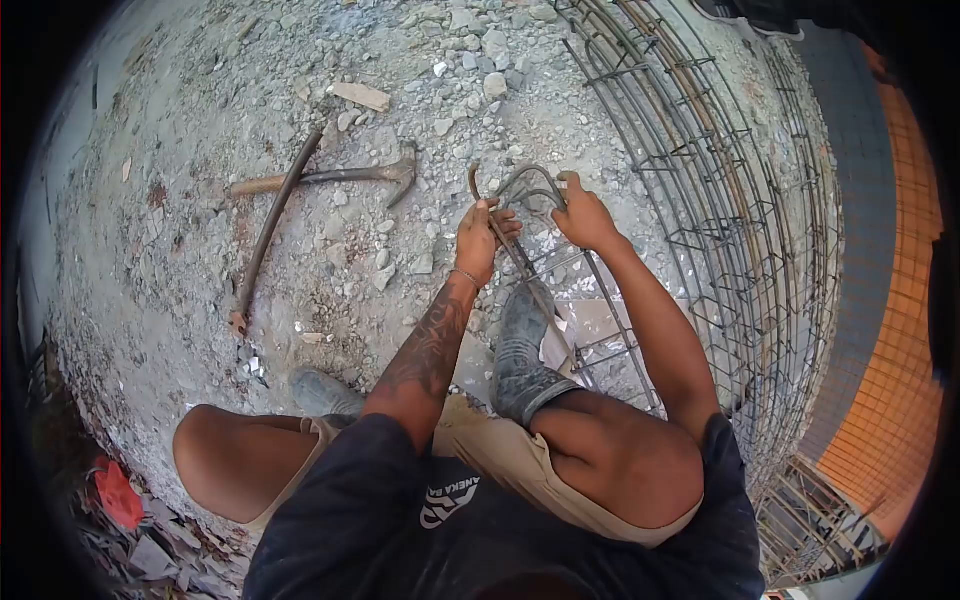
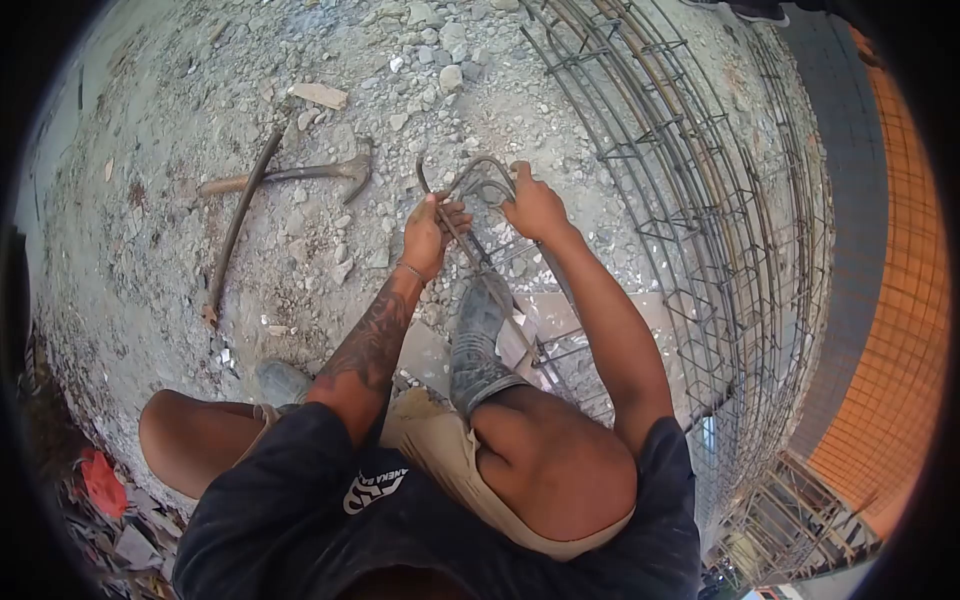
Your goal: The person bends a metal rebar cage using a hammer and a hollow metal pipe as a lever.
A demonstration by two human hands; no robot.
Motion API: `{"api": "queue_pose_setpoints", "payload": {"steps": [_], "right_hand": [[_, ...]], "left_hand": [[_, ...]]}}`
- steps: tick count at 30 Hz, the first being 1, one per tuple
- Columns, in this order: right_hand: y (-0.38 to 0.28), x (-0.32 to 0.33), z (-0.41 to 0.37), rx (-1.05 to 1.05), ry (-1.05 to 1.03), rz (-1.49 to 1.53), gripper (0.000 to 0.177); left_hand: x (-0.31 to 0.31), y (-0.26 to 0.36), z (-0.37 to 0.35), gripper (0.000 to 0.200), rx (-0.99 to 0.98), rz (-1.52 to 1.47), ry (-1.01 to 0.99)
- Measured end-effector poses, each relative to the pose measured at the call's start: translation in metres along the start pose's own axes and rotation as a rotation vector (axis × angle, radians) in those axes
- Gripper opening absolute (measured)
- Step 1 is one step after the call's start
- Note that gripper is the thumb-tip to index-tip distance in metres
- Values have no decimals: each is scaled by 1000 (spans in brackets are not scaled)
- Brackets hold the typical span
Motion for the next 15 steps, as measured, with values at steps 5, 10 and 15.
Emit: {"api": "queue_pose_setpoints", "payload": {"steps": [5, 10, 15], "right_hand": [[-6, 15, -9, 186, -60, 48, 39], [33, 23, 32, 82, -121, 94, 37], [35, 24, 32, 233, -15, 42, 35]], "left_hand": [[-4, 5, -9, 28, -100, 234, 68], [-32, -5, 23, 27, -39, 263, -31], [-25, -41, 15, 42, -23, 468, 175]]}}
Point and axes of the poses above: each hand's wrist, its own z-axis towards the middle knuckle, its own x-axis out of the back of the hand, y = z × x, the point moved 2 cm from there along z, towards the middle knuckle, and after that the axes turned 5 degrees about -x, right-handed, at the moved point
